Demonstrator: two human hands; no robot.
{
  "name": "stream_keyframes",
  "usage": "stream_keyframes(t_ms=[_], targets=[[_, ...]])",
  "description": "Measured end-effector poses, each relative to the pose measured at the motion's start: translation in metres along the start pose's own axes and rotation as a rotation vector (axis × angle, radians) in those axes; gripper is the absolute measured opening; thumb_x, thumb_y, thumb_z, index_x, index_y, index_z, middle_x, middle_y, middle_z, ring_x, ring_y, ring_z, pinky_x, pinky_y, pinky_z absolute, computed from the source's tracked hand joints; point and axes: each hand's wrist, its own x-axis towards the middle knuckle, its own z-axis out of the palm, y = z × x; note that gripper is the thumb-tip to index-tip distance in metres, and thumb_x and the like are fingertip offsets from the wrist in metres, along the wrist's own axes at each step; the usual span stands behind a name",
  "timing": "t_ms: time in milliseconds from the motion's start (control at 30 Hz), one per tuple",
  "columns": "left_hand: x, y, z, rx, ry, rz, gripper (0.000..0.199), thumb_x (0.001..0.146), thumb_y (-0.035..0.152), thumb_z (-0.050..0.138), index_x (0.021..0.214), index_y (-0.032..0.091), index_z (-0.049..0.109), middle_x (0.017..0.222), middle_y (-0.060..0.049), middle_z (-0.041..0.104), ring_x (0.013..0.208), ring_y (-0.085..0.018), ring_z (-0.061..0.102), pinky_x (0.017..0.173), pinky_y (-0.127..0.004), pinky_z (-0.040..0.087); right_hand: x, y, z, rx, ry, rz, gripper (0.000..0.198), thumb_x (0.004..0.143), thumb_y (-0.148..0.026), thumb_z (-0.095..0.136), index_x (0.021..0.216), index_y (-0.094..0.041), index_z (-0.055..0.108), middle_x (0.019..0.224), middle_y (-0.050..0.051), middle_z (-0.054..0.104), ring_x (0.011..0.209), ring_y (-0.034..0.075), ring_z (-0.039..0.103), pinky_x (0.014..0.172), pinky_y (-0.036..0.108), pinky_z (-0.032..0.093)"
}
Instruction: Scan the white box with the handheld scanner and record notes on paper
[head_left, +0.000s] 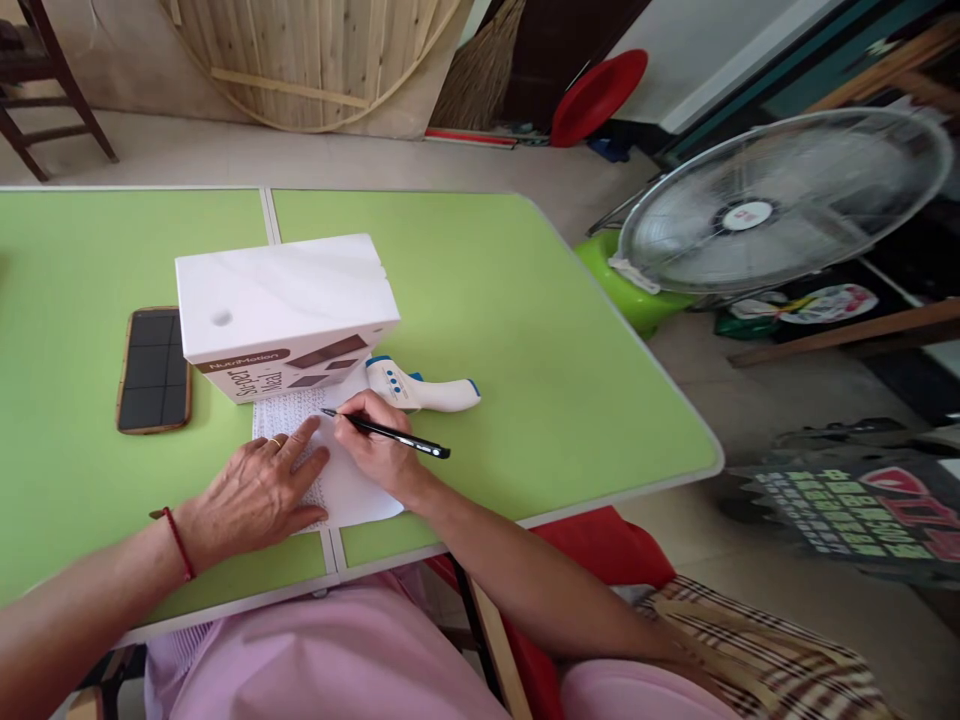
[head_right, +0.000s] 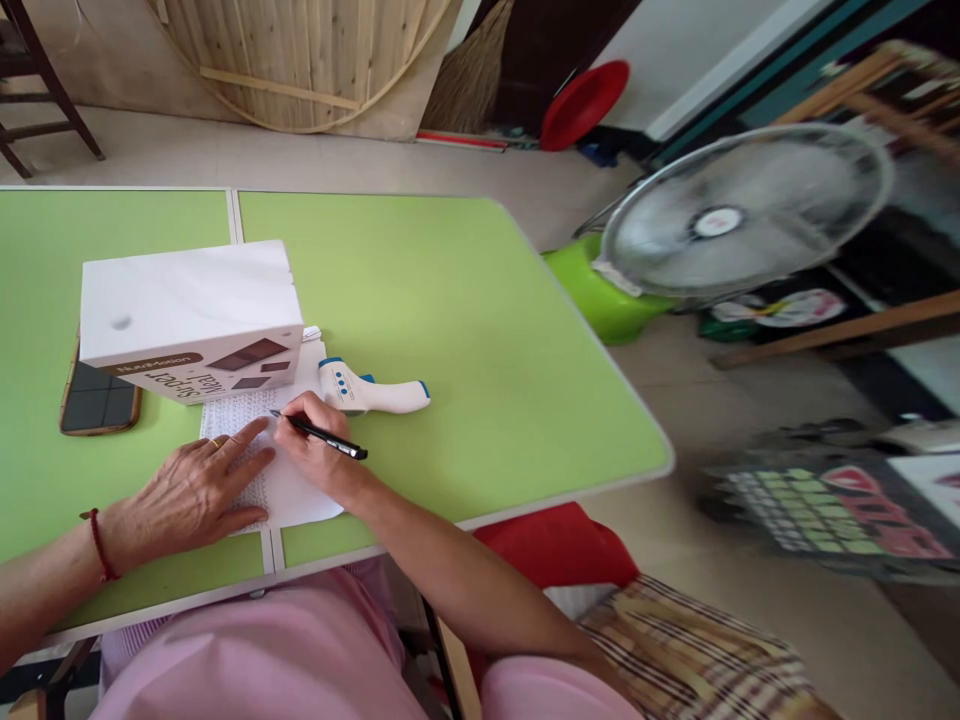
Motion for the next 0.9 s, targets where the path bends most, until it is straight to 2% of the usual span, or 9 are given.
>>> stream_keyframes(t_ms=[300,733,900], targets=[[0.0001,0.0002,-0.001,0.007,-0.038,-0.004,0.049,0.088,0.048,0.067,0.122,0.013,0.061,0.148,-0.026,0.045,0.078,-0.028,0.071,0.069,-0.045,0.059,-0.0031,0.0015,0.0,-0.002,0.068,-0.005,0.005,0.083,-0.023,0.057,0.079,-0.023,0.054,0.061,-0.005,0.06,0.052,0.011,0.057,0.051,0.023,0.048],[0.0,-0.0005,0.0009,-0.029,0.001,-0.003,0.047,0.088,0.046,0.068,0.12,0.012,0.06,0.145,-0.026,0.047,0.079,-0.028,0.07,0.067,-0.044,0.058,-0.0019,0.0,-0.0003,0.009,0.01,0.062,0.007,0.082,-0.026,0.056,0.077,-0.023,0.053,0.061,-0.004,0.06,0.053,0.012,0.056,0.052,0.024,0.048],[-0.0001,-0.0011,-0.0004,-0.026,-0.005,-0.002,0.045,0.088,0.045,0.068,0.119,0.013,0.059,0.143,-0.025,0.049,0.078,-0.028,0.069,0.067,-0.044,0.057,-0.0026,0.0007,-0.0011,-0.017,0.026,0.055,0.007,0.08,-0.024,0.056,0.075,-0.024,0.051,0.06,-0.005,0.058,0.052,0.012,0.055,0.053,0.025,0.048]])
